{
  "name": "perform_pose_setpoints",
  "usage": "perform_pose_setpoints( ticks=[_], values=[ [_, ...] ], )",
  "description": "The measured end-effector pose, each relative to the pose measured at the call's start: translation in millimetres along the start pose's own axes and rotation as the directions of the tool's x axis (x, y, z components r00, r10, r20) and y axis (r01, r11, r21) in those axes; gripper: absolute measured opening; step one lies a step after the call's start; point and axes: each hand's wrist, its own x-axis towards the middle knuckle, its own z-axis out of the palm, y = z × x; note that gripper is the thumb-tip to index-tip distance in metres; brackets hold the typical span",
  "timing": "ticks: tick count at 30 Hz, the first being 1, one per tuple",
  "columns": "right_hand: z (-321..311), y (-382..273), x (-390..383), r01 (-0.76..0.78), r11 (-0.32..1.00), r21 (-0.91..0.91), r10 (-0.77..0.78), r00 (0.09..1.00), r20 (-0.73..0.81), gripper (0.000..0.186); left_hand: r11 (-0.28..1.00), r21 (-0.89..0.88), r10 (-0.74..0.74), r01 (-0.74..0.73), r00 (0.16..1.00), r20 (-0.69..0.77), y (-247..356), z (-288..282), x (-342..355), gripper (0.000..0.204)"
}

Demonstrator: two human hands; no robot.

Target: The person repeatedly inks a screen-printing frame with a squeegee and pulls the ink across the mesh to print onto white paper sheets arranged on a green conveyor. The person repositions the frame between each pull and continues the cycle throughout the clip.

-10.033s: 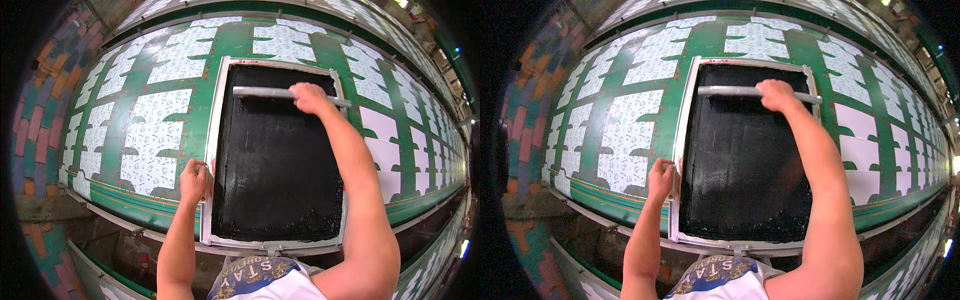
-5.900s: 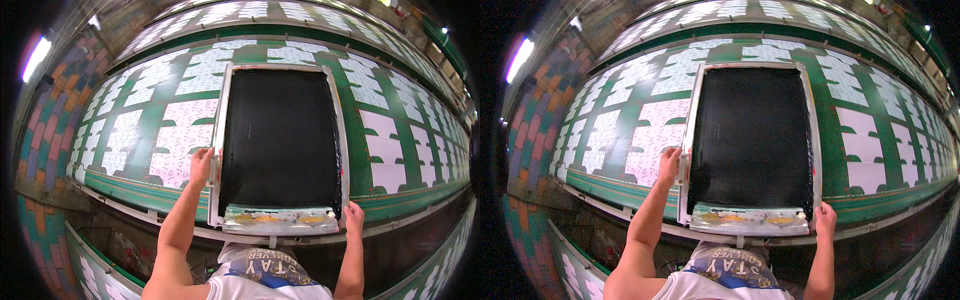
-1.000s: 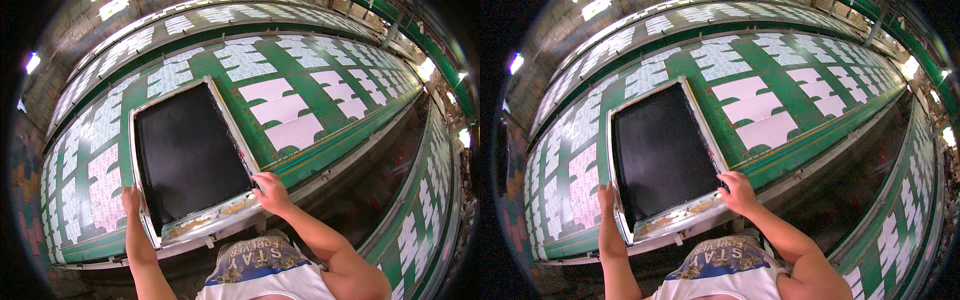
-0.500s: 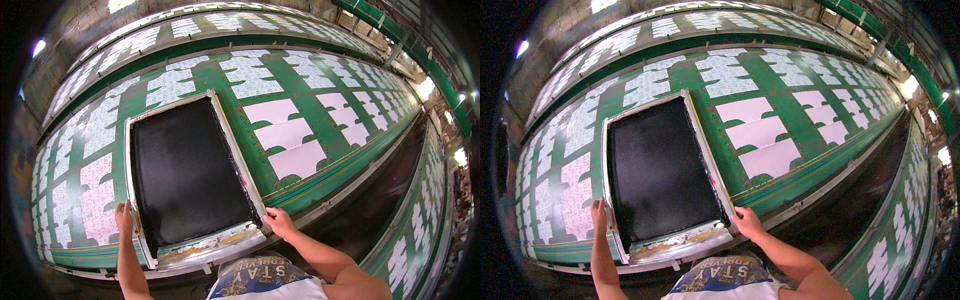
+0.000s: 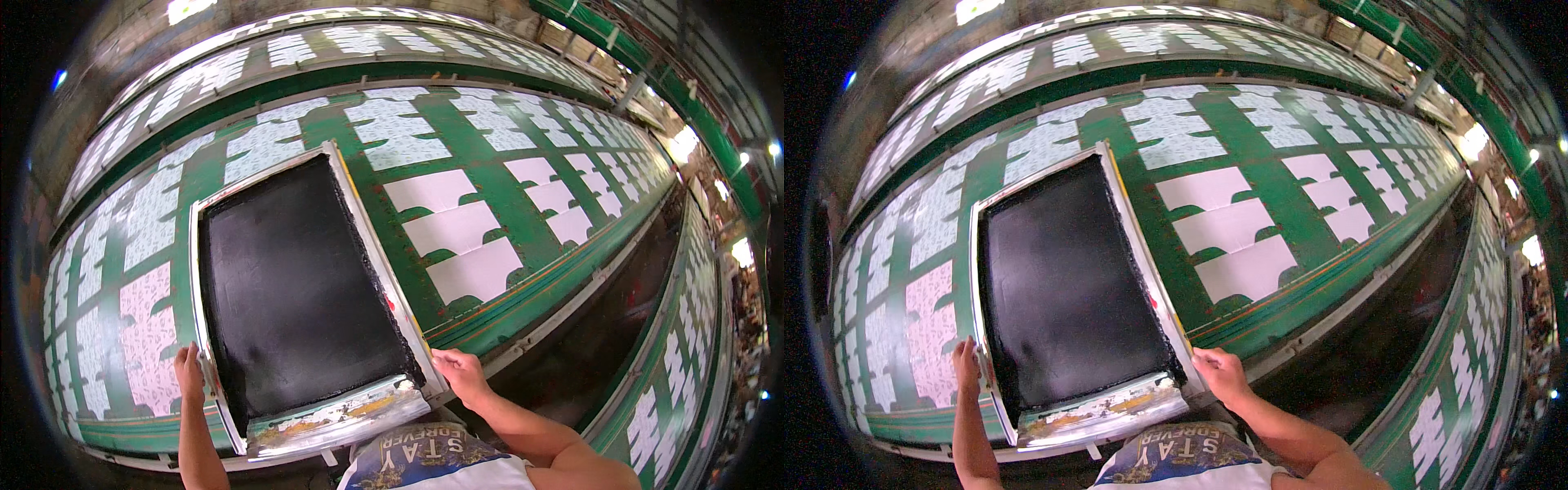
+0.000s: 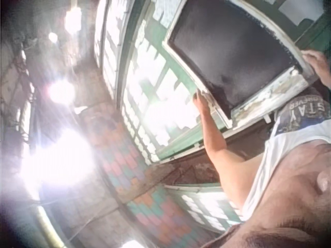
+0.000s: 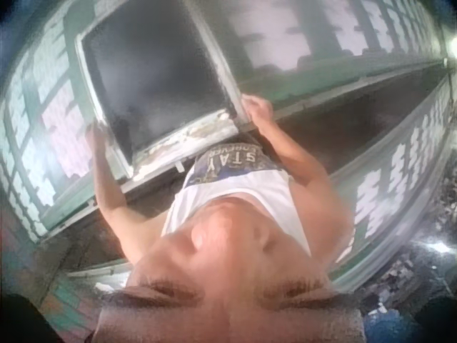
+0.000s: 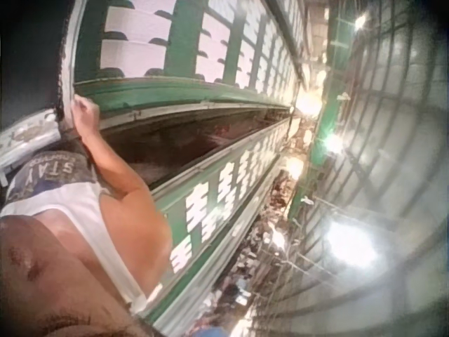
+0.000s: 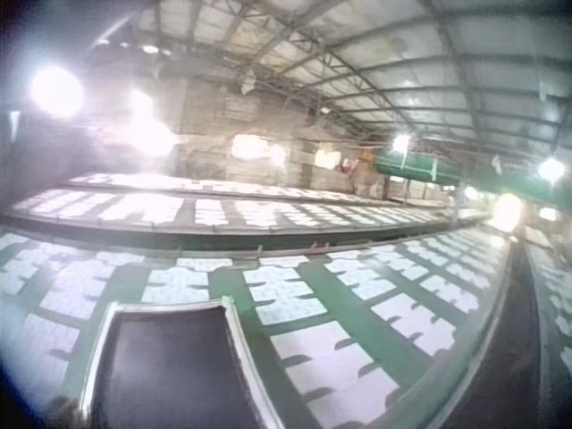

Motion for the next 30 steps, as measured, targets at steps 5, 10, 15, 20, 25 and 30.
perform_pose_setpoints(
  ticks=[5, 10, 15, 20, 25, 30],
  values=[
    [-35, 4, 33, 0.102, 0.995, 0.013, -0.102, 0.994, -0.037, 0.039, 0.991, -0.09, 0.102, -0.1, 0.995, 0.019, 47, 36, -24, 0.041],
    [-115, 20, 86, 0.142, 0.984, -0.106, -0.153, 0.983, -0.1, 0.035, 0.98, -0.151, 0.139, -0.132, 0.99, 0.036, 90, 122, -51, 0.039],
    [-215, 42, 134, 0.12, 0.988, -0.097, -0.134, 0.978, -0.159, 0.031, 0.97, -0.215, 0.119, -0.117, 0.993, -0.002, 124, 230, -106, 0.033],
    [-321, 64, 165, 0.063, 0.979, -0.192, -0.099, 0.978, -0.183, 0.033, 0.959, -0.221, 0.188, -0.176, 0.982, 0.036, 147, 326, -166, 0.034],
    [-392, 62, 179, -0.004, 0.982, -0.19, -0.035, 0.979, -0.203, 0.031, 0.966, -0.208, 0.167, -0.154, 0.985, 0.05, 157, 393, -202, 0.038],
    [-430, 56, 180, -0.037, 0.996, -0.085, 0.021, 0.984, -0.176, 0.031, 0.965, -0.22, 0.158, -0.141, 0.986, 0.061, 169, 421, -229, 0.039]
  ],
)
